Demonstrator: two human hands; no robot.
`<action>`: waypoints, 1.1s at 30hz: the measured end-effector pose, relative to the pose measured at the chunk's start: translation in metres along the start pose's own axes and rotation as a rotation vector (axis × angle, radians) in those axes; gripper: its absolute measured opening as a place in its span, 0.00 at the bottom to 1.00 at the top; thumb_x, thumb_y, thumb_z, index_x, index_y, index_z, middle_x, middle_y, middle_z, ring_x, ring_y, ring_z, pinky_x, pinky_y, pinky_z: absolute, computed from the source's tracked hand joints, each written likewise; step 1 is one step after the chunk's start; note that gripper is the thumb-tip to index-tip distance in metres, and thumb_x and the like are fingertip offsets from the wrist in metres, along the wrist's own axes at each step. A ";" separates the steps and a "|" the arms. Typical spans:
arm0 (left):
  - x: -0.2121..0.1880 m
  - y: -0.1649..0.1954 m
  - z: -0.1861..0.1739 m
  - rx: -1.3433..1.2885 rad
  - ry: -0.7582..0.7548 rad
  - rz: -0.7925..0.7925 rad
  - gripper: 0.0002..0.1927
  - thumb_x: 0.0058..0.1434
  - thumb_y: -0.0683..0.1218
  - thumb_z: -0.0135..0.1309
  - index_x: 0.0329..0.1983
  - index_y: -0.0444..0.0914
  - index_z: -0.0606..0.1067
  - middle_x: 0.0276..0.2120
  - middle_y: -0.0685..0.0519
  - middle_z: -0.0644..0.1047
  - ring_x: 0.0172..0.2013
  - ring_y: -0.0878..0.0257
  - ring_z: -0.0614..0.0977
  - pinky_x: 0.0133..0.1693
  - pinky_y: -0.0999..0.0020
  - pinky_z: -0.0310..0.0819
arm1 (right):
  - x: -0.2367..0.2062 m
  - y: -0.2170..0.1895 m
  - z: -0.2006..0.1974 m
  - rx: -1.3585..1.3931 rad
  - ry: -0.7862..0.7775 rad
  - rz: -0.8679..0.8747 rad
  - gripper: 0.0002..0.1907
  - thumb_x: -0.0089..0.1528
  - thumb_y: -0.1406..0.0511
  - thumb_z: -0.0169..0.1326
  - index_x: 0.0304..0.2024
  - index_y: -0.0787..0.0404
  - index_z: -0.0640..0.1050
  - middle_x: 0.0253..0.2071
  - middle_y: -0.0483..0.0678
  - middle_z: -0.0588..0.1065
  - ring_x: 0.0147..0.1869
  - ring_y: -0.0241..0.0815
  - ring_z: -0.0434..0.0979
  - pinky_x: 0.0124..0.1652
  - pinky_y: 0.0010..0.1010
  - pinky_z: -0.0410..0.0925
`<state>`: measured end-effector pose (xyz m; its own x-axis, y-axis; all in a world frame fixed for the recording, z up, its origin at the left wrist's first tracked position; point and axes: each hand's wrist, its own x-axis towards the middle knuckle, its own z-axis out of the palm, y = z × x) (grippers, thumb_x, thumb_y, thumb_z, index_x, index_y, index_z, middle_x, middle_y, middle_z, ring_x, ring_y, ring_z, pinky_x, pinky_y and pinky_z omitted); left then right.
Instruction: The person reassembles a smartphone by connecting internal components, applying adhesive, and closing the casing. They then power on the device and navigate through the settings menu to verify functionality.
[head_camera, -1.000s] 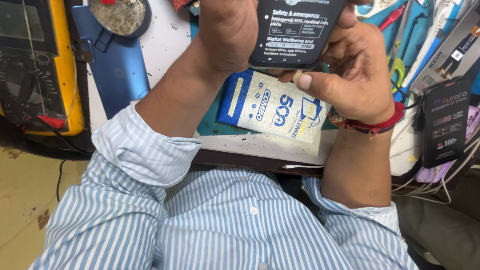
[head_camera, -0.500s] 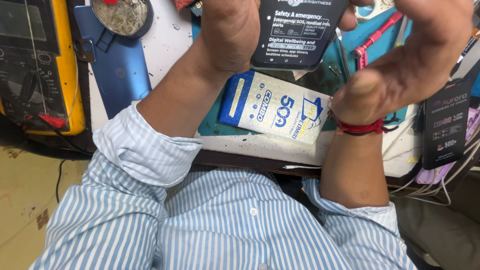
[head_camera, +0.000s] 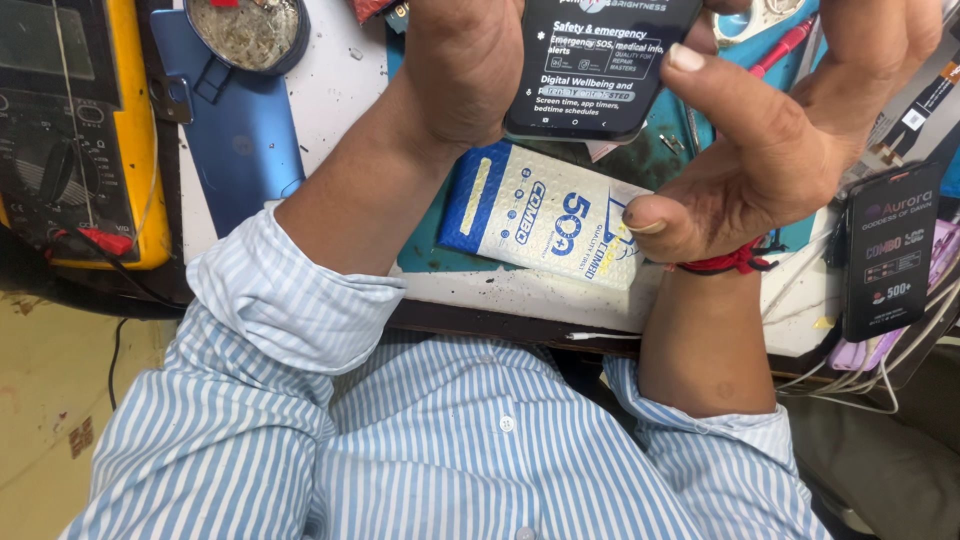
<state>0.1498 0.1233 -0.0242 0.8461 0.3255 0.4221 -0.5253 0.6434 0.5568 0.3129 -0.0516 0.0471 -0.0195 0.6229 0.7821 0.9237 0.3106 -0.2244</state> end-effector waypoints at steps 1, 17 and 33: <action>0.001 0.000 0.000 0.004 -0.003 0.004 0.42 0.76 0.70 0.32 0.64 0.27 0.67 0.55 0.37 0.77 0.53 0.51 0.84 0.54 0.59 0.87 | 0.000 0.001 0.000 0.002 0.001 -0.005 0.41 0.55 0.34 0.57 0.42 0.64 0.87 0.61 0.67 0.67 0.67 0.60 0.60 0.63 0.61 0.56; 0.008 -0.002 0.006 0.063 -0.068 -0.001 0.38 0.78 0.68 0.31 0.65 0.29 0.67 0.56 0.38 0.76 0.55 0.52 0.83 0.55 0.61 0.87 | 0.001 0.000 0.001 0.014 -0.040 -0.022 0.42 0.54 0.34 0.58 0.44 0.65 0.88 0.65 0.68 0.63 0.69 0.59 0.58 0.63 0.58 0.58; 0.017 -0.006 0.015 0.155 -0.125 0.007 0.37 0.80 0.67 0.30 0.66 0.30 0.66 0.58 0.37 0.75 0.56 0.51 0.82 0.55 0.60 0.86 | -0.012 -0.002 0.002 -0.010 -0.059 0.206 0.53 0.54 0.33 0.58 0.65 0.66 0.70 0.71 0.61 0.46 0.77 0.62 0.53 0.66 0.58 0.60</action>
<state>0.1659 0.1145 -0.0097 0.8294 0.2346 0.5069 -0.5471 0.5242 0.6526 0.3111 -0.0580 0.0374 0.1481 0.7135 0.6848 0.9143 0.1651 -0.3698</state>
